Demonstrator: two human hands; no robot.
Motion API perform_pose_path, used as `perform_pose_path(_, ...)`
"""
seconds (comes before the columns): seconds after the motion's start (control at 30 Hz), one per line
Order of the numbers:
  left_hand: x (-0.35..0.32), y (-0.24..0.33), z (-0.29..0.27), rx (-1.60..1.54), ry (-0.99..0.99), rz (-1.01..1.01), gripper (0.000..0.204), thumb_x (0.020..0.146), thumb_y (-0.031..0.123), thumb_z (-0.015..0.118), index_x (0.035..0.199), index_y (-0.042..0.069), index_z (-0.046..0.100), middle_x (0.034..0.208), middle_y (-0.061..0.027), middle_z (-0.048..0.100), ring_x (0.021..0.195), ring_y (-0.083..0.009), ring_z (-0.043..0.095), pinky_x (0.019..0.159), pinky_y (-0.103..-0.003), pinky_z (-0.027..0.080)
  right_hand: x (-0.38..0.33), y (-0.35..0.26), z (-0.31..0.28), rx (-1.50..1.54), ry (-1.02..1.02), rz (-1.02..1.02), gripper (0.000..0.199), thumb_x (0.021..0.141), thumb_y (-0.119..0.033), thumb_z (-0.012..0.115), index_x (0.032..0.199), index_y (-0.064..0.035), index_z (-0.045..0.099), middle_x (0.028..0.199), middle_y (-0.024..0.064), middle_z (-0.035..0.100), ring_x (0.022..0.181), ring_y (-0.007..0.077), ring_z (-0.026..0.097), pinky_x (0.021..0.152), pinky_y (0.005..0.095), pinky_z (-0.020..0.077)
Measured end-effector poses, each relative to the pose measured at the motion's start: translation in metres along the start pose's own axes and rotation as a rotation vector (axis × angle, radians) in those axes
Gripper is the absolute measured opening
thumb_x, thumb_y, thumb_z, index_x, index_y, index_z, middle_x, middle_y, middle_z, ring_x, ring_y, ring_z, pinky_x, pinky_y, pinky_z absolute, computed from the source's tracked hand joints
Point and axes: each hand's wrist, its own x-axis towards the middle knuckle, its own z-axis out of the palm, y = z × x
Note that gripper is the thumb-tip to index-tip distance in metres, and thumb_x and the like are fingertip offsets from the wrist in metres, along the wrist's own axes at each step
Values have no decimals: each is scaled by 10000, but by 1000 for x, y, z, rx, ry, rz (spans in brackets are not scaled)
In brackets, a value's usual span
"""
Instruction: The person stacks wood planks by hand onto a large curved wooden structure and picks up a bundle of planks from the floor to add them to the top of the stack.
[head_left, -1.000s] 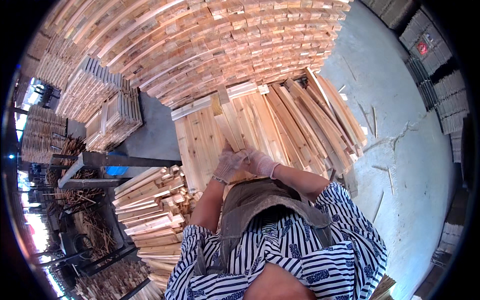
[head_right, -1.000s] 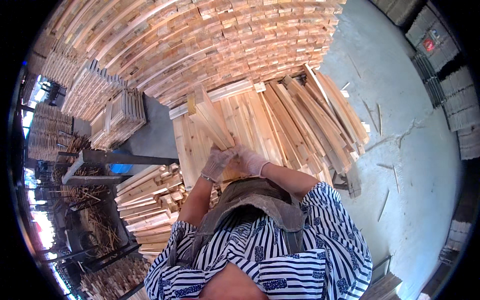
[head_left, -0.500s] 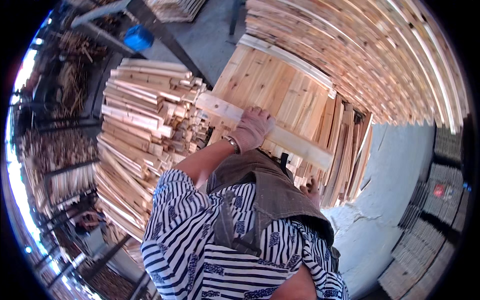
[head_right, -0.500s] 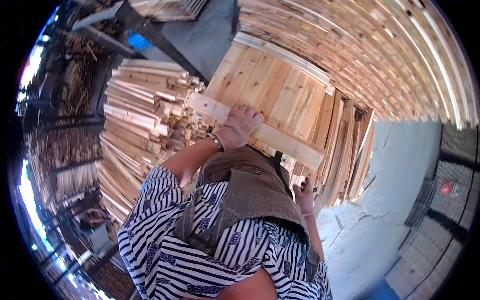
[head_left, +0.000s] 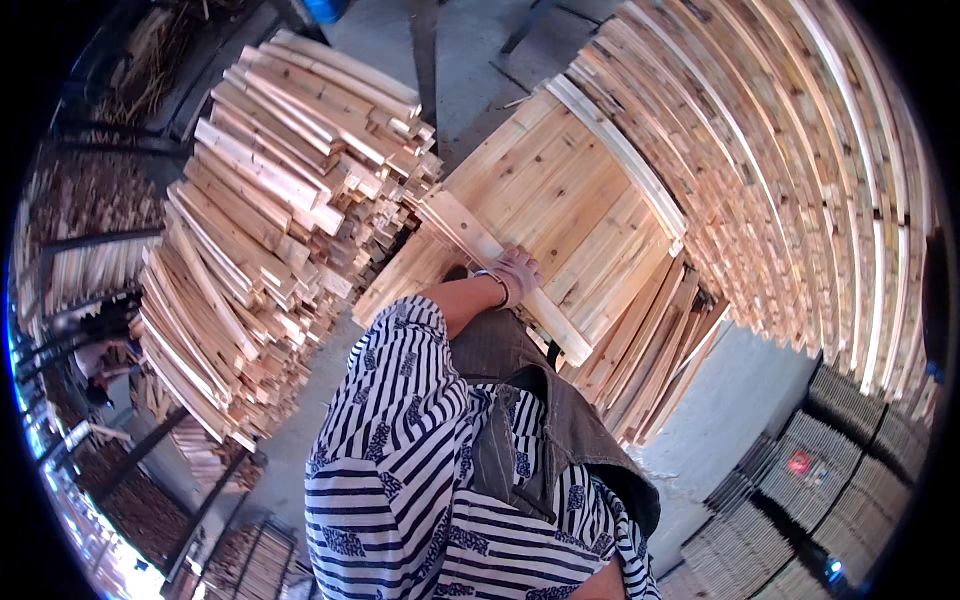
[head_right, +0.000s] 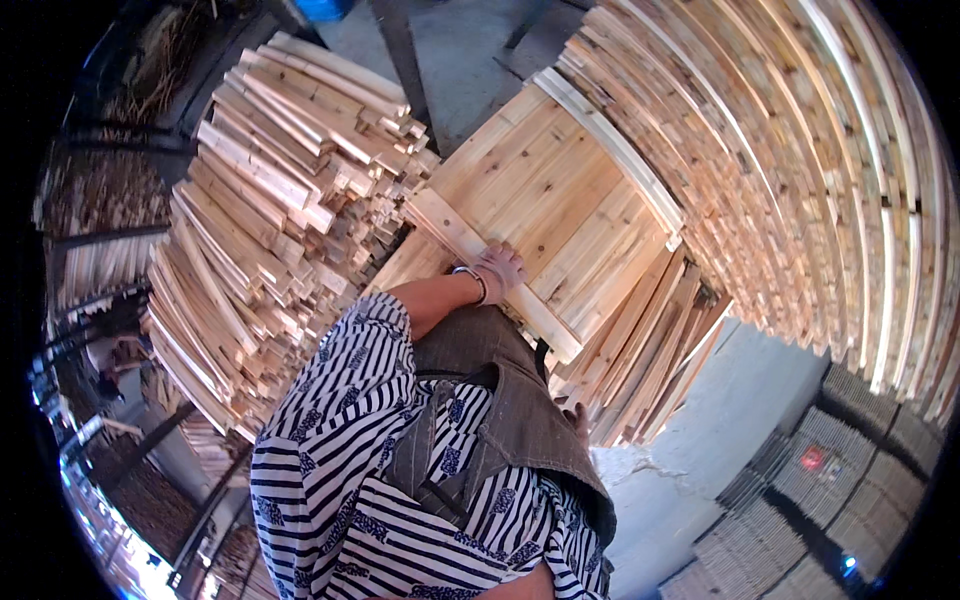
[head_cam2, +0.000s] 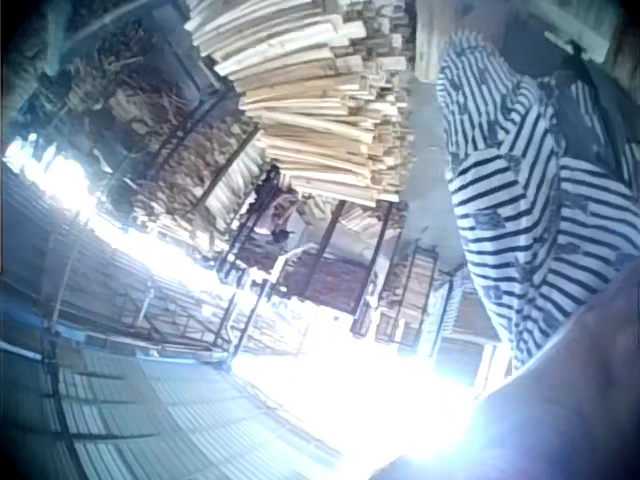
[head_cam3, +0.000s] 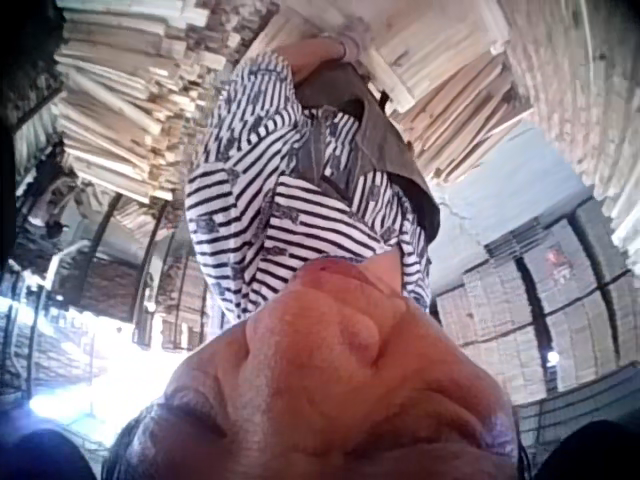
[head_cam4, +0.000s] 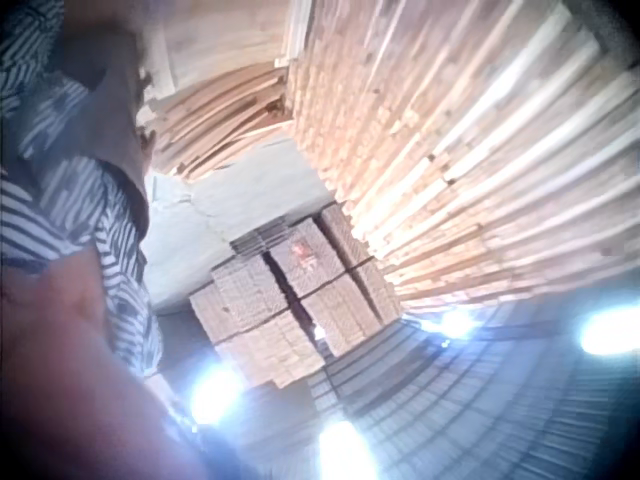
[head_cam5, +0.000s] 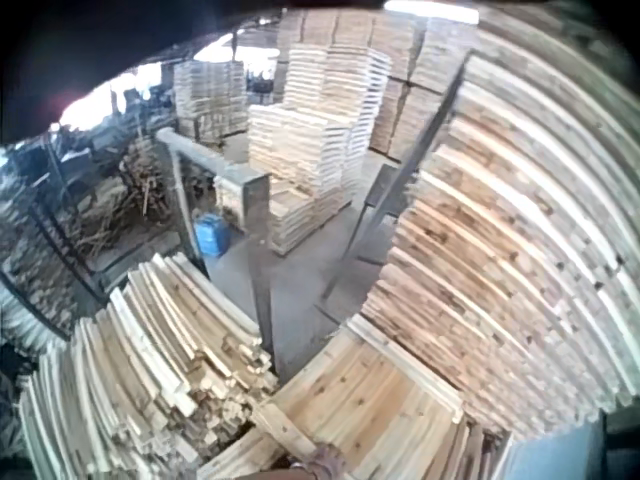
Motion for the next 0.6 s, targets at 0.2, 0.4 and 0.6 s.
perform_pose_path(0.2,7,11,62,177,-97,-116,165,871,245,553,991,244,665,1095,-12,619,1174,-238,544,966,-480,392,2,-21,18,-113,-70,42,728,935,-200,693,1519,-3,306,1249,166,615,1079,212,624,918,324,508)
perform_pose_path(0.4,17,36,78,-74,414,-369,83,848,329,516,847,252,484,916,59,474,918,-213,461,755,-419,320,12,-35,40,-194,-94,79,721,943,-212,685,1516,6,305,1267,175,614,1107,218,621,940,323,500)
perform_pose_path(0.6,19,56,87,-342,144,-407,554,565,505,817,1014,249,618,1121,20,589,1204,-212,507,1021,-397,359,32,-51,66,-330,-173,78,716,952,-224,676,1514,14,303,1285,184,613,1135,224,618,963,323,491)
